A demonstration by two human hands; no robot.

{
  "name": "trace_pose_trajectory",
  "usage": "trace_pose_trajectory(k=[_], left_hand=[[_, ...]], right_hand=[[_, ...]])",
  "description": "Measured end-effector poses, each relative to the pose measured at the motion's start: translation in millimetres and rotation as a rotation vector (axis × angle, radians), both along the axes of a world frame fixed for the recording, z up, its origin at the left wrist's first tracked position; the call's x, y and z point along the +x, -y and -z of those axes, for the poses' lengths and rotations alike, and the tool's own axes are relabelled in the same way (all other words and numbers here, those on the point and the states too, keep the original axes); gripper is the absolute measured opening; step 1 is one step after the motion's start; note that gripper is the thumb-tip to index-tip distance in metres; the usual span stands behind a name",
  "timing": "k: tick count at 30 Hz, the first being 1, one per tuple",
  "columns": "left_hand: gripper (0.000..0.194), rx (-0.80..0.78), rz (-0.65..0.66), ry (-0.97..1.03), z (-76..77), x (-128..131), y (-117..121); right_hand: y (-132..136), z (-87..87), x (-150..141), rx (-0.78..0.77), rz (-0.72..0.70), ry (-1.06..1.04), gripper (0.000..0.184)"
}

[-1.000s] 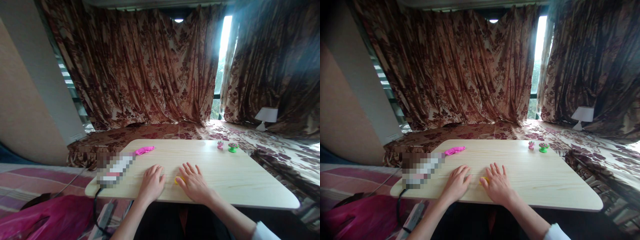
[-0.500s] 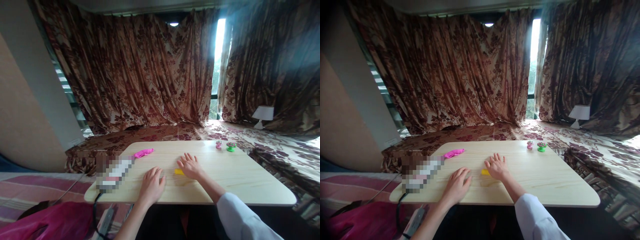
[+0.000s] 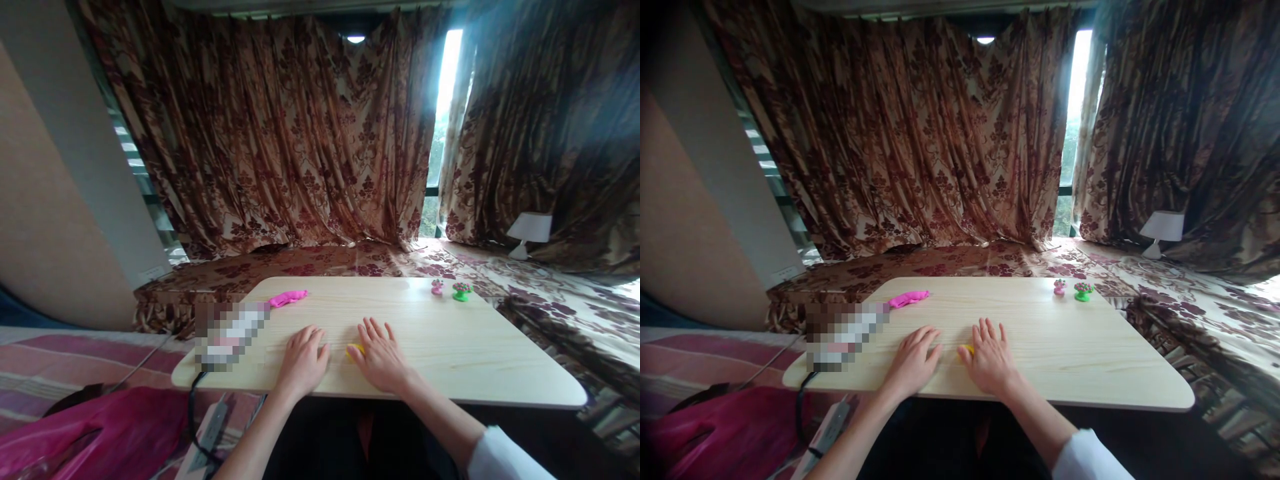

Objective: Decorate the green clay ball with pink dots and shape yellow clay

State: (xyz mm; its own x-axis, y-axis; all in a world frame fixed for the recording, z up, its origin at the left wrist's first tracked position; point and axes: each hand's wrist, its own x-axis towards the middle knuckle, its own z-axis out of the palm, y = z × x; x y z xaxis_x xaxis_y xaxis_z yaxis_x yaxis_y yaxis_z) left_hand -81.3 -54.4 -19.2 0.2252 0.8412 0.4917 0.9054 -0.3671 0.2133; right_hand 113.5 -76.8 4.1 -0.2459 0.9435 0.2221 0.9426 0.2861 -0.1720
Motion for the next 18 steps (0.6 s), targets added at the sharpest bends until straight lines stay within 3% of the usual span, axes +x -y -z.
trace_pose_trajectory(k=[3, 6, 9, 15, 18], left_hand=[[0.031, 0.007, 0.011, -0.001, 0.2, -1, -1], [0.030, 0.004, 0.016, 0.007, 0.3, -1, -1], [0.030, 0.006, 0.012, 0.012, 0.4, 0, 0], [0.031, 0.008, -0.001, 0.020, -1.0, 0, 2], [0.031, 0.004, -0.003, 0.020, -1.2, 1, 2]], right_hand=[[-54, -10.5, 4, -0.109, 0.098, -0.002, 0.059], [-70, -13.1, 5, -0.128, 0.104, -0.004, 0.057], [-40, -6.6, 2, -0.051, 0.034, 0.010, 0.061], [63, 6.6, 0, 0.034, -0.195, -0.009, 0.063], [68, 8.8, -1, 0.042, -0.206, -0.015, 0.063]])
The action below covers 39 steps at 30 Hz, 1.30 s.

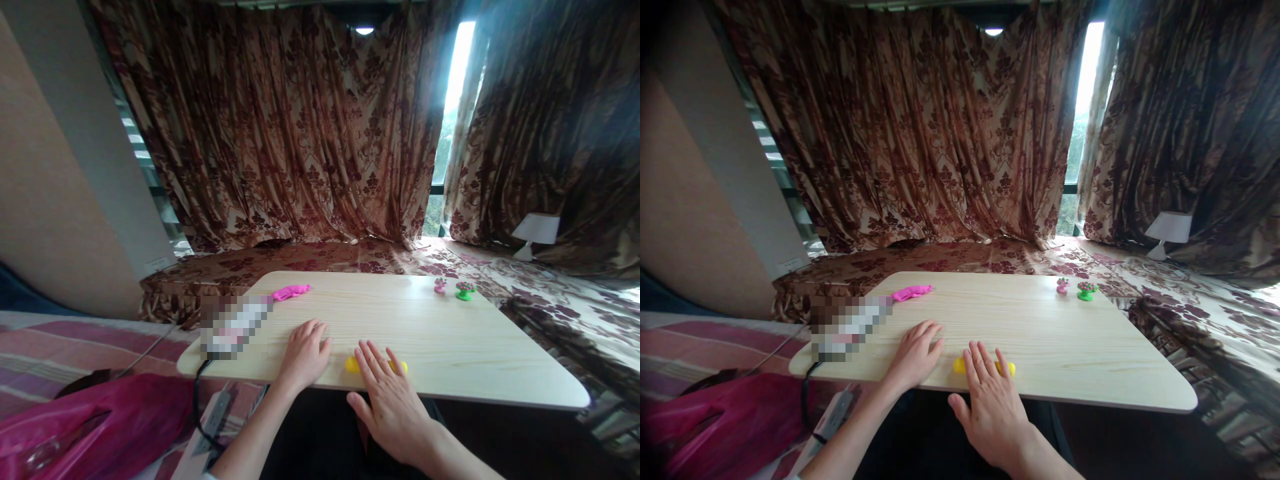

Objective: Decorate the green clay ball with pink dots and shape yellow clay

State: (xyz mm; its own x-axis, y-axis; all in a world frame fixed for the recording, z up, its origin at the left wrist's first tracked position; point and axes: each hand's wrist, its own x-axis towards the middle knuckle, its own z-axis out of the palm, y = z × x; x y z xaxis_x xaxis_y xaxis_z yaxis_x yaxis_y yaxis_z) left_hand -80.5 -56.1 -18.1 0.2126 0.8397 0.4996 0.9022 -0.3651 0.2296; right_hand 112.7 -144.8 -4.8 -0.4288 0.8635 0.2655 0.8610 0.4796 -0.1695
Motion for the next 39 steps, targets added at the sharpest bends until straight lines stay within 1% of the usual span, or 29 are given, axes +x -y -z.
trace_pose_trajectory(k=[2, 4, 7, 9, 10, 11, 13, 14, 16, 19, 21, 22, 23, 24, 25, 27, 30, 32, 33, 35, 37, 39], left_hand=[[0.031, 0.002, 0.005, -0.005, 0.9, 0, -1], [0.031, 0.006, 0.012, -0.009, 2.3, 0, -3], [0.031, 0.007, 0.015, -0.010, 4.2, -1, -5], [0.031, 0.007, 0.015, -0.013, 4.4, -2, -6], [0.031, 0.006, 0.014, -0.014, 4.2, -2, -6], [0.030, 0.004, 0.014, -0.015, 3.7, -2, -5], [0.030, 0.001, 0.011, -0.011, 2.2, -1, -4], [0.030, -0.001, 0.011, -0.009, 1.3, -1, -3], [0.030, -0.004, 0.009, -0.002, -0.3, 0, -1], [0.030, -0.012, 0.001, 0.008, -1.8, 0, 1], [0.030, -0.014, -0.004, 0.011, -2.0, 0, 1], [0.030, -0.014, -0.005, 0.009, -1.8, 0, 1], [0.030, -0.012, -0.005, 0.005, -1.4, 0, 1], [0.030, -0.009, -0.004, -0.001, -0.9, 0, 1], [0.030, -0.005, -0.003, -0.006, -0.3, 0, 0], [0.030, 0.006, 0.004, -0.017, 1.0, 0, -1], [0.030, 0.010, 0.013, -0.027, 2.1, -1, -3], [0.030, 0.004, 0.014, -0.026, 2.4, -1, -4], [0.030, 0.002, 0.014, -0.024, 2.4, -1, -4], [0.030, 0.001, 0.012, -0.015, 2.2, -1, -4], [0.030, 0.002, 0.013, -0.005, 1.8, -1, -2], [0.030, 0.005, 0.013, 0.009, 1.4, -1, -1]], right_hand=[[-22, -0.7, -2, 0.009, 0.057, 0.000, 0.063], [-58, -4.0, -4, -0.008, 0.152, 0.010, 0.065], [-112, -12.2, -1, -0.115, 0.299, 0.026, 0.064], [-135, -16.8, 1, -0.154, 0.342, 0.022, 0.062], [-139, -18.0, 2, -0.159, 0.346, 0.020, 0.062], [-139, -18.3, 2, -0.152, 0.338, 0.020, 0.062], [-124, -16.4, 1, -0.108, 0.289, 0.022, 0.062], [-110, -14.6, 0, -0.080, 0.246, 0.022, 0.061], [-74, -10.8, -1, -0.033, 0.137, 0.018, 0.060], [-20, -5.5, 1, -0.029, -0.010, 0.008, 0.059], [0, -2.9, 1, -0.026, -0.060, 0.004, 0.060], [1, -2.0, 1, -0.019, -0.057, 0.002, 0.060], [-3, -1.6, 0, -0.011, -0.035, 0.001, 0.060], [-13, -1.9, -1, -0.005, 0.003, 0.002, 0.060], [-28, -2.9, -3, -0.005, 0.050, 0.005, 0.061], [-66, -7.0, -4, -0.037, 0.157, 0.017, 0.063], [-122, -15.7, -2, -0.155, 0.308, 0.017, 0.063], [-141, -19.6, 1, -0.197, 0.350, 0.013, 0.063], [-144, -20.2, 2, -0.199, 0.351, 0.014, 0.063], [-133, -18.4, 0, -0.159, 0.320, 0.019, 0.063], [-104, -14.2, -2, -0.092, 0.245, 0.020, 0.063], [-64, -9.5, -3, -0.040, 0.135, 0.013, 0.062]])
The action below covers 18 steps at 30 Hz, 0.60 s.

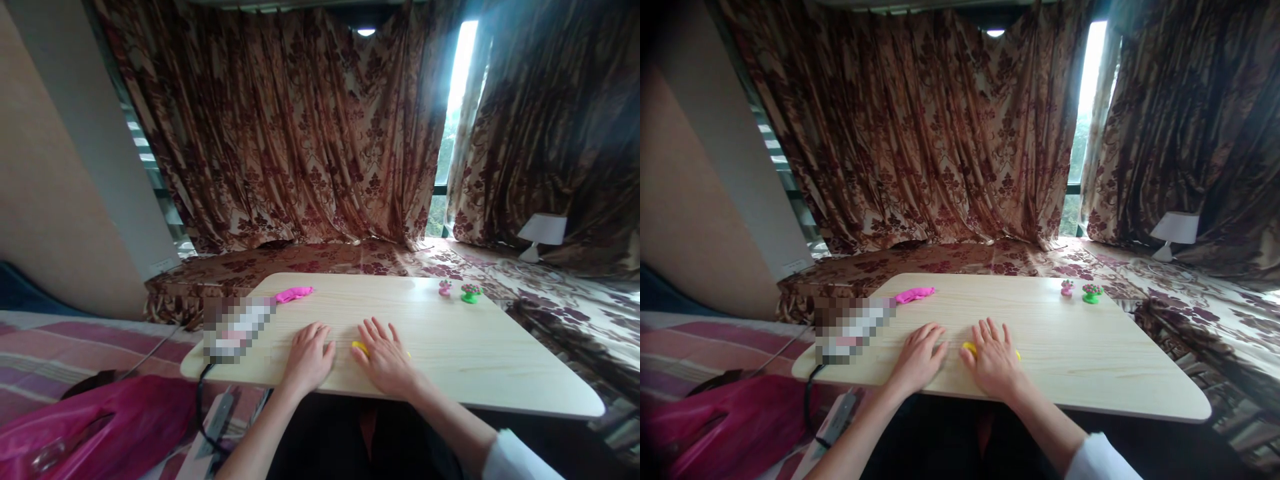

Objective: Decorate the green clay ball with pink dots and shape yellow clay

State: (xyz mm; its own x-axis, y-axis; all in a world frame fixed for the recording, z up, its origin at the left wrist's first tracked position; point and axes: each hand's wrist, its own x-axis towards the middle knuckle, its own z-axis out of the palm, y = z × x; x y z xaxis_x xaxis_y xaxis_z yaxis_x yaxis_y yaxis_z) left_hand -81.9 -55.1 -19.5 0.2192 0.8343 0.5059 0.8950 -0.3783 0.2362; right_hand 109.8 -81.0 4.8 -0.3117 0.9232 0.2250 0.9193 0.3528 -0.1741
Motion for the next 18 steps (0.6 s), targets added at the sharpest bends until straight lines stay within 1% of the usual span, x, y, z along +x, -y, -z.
trace_pose_trajectory(k=[2, 3, 4, 5, 6, 7, 8, 11, 13, 14, 15, 16, 17, 18], left_hand=[[0.030, 0.003, -0.001, 0.013, -0.3, 0, 1], [0.031, 0.004, -0.003, 0.017, -0.4, -1, 1], [0.031, 0.004, -0.004, 0.017, -0.4, -1, 1], [0.031, 0.004, -0.005, 0.014, -0.3, -1, 1], [0.031, 0.005, -0.007, 0.008, -0.2, -1, 1], [0.031, 0.005, -0.009, 0.000, -0.1, 0, 1], [0.031, 0.004, -0.010, -0.010, 0.0, 0, 0], [0.030, -0.001, -0.007, -0.031, 0.1, 0, -1], [0.030, -0.004, -0.003, -0.035, 0.2, 0, -1], [0.030, -0.005, -0.001, -0.035, 0.3, 0, -2], [0.030, -0.005, 0.001, -0.033, 0.5, 0, -2], [0.030, -0.004, 0.004, -0.031, 0.8, 0, -2], [0.030, -0.003, 0.005, -0.027, 1.1, 0, -2], [0.030, -0.002, 0.004, -0.023, 1.5, -1, -3]], right_hand=[[39, 3.6, 1, 0.005, -0.098, -0.012, 0.061], [53, 4.9, 2, 0.006, -0.146, -0.015, 0.061], [63, 5.8, 3, 0.006, -0.178, -0.019, 0.061], [67, 6.4, 4, 0.006, -0.193, -0.021, 0.061], [64, 6.6, 3, 0.010, -0.187, -0.022, 0.061], [55, 6.2, 3, 0.013, -0.161, -0.021, 0.061], [41, 5.2, 2, 0.015, -0.119, -0.018, 0.062], [-20, -1.7, 2, -0.027, 0.054, -0.002, 0.064], [-59, -8.1, 4, -0.126, 0.168, 0.001, 0.062], [-73, -10.8, 6, -0.144, 0.193, -0.002, 0.060], [-82, -12.8, 8, -0.159, 0.210, -0.005, 0.060], [-86, -13.9, 8, -0.156, 0.212, -0.007, 0.060], [-84, -13.8, 8, -0.138, 0.200, -0.007, 0.060], [-77, -12.8, 7, -0.117, 0.184, -0.003, 0.060]])
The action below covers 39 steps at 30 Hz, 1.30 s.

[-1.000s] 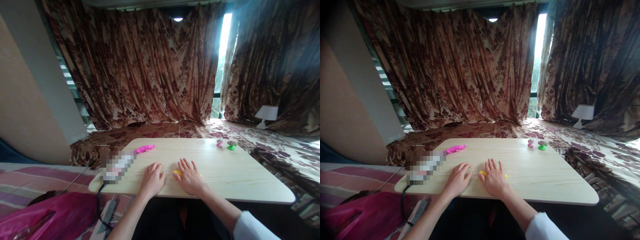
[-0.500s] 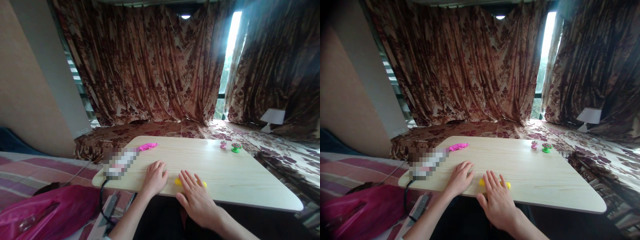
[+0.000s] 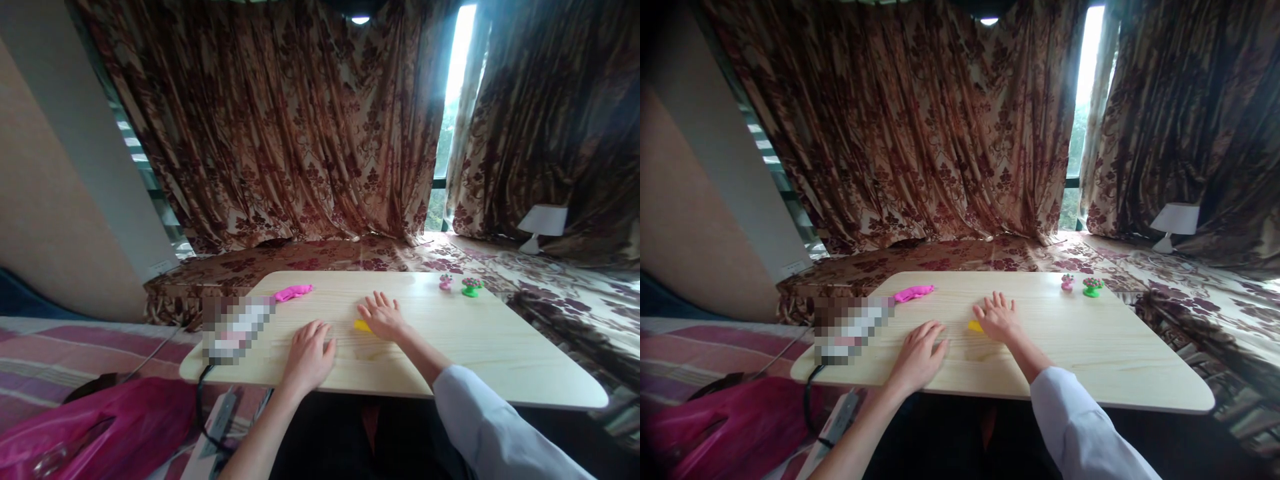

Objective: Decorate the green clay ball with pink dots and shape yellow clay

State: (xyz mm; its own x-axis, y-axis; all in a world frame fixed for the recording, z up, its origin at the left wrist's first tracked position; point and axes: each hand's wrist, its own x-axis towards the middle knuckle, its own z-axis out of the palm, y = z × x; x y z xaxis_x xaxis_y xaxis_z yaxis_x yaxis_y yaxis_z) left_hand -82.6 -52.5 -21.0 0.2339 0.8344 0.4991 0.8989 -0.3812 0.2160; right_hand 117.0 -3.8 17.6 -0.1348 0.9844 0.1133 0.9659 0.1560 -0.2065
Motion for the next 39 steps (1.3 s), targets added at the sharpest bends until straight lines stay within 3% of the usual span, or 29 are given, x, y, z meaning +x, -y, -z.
trace_pose_trajectory(k=[7, 9, 12, 18, 21, 25, 31, 33, 36, 39], left_hand=[[0.031, 0.013, -0.019, 0.027, 0.5, 0, 1], [0.031, 0.016, -0.015, 0.025, 0.1, 0, 2], [0.031, 0.015, -0.007, 0.014, 0.0, 0, 2], [0.030, 0.008, 0.002, -0.001, 1.2, 1, -1], [0.030, 0.005, 0.007, -0.002, 1.1, 0, -1], [0.030, 0.008, 0.005, 0.009, 0.1, 0, 0], [0.030, 0.005, -0.006, 0.017, -1.6, 0, 3], [0.031, 0.002, -0.011, 0.019, -1.9, 0, 4], [0.031, -0.004, -0.016, 0.015, -2.3, 0, 4], [0.031, -0.008, -0.013, 0.006, -2.7, 1, 4]], right_hand=[[126, 14.7, -2, 0.097, -0.354, -0.044, 0.055], [145, 17.0, 1, 0.115, -0.413, -0.059, 0.055], [128, 18.5, -1, 0.133, -0.358, -0.054, 0.056], [12, 12.4, -5, 0.035, -0.017, 0.000, 0.059], [-12, 8.6, -1, 0.001, 0.033, -0.010, 0.059], [15, 10.9, -4, 0.067, -0.029, 0.001, 0.058], [115, 20.6, -7, 0.185, -0.285, -0.034, 0.056], [136, 22.7, -6, 0.198, -0.349, -0.044, 0.056], [133, 23.8, -7, 0.203, -0.341, -0.042, 0.058], [92, 20.9, -11, 0.176, -0.209, -0.017, 0.062]])
